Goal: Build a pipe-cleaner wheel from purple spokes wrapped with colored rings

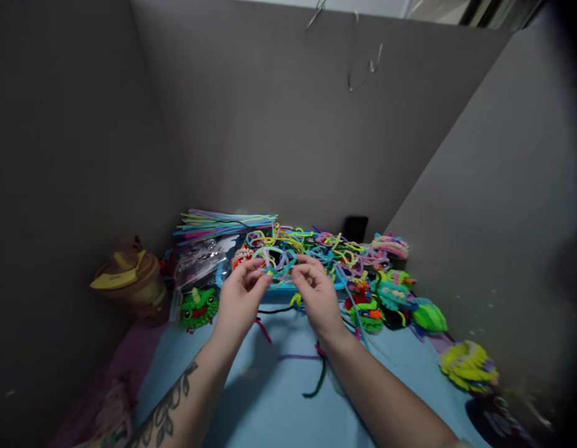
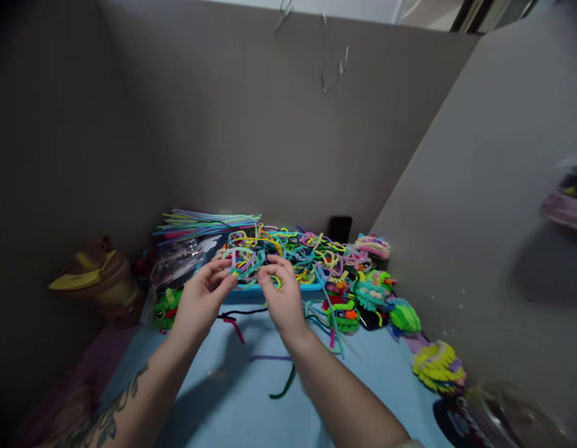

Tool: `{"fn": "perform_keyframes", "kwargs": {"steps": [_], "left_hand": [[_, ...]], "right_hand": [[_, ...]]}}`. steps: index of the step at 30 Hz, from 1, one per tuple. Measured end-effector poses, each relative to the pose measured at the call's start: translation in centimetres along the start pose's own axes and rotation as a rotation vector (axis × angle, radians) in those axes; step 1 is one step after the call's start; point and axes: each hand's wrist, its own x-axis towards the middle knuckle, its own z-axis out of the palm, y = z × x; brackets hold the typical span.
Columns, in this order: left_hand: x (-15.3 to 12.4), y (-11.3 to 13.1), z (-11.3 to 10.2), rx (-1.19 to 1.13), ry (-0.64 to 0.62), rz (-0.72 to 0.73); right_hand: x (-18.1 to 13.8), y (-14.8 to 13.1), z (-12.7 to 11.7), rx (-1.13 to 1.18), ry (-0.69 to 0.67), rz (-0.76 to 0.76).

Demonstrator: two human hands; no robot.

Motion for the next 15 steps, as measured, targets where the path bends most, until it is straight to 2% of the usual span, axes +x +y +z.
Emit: {"fn": "perform_keyframes", "kwargs": {"steps": [3,7,12,15], "left_hand": [[0.2,-0.1,-0.2,-0.026,0.026,0.025],[0.2,-0.1,-0.2,-0.020,-0.051,0.016],[-0.1,0.1,0.0,-0.052,-0.172,-0.045],[0.0,0.2,0.1,-0.049,-0.180,-0.052]], "right_hand": [[0.2,-0.3,-0.5,-0.055,0.074,-0.141],[0.6,-0.8,-1.0,-0.215,0.087,-0.276],[1.4,0.0,-1.5,-0.257,-0.032,-0.273],[2.0,0.6,-1.9,-0.263,-0.036,-0.256]]}}
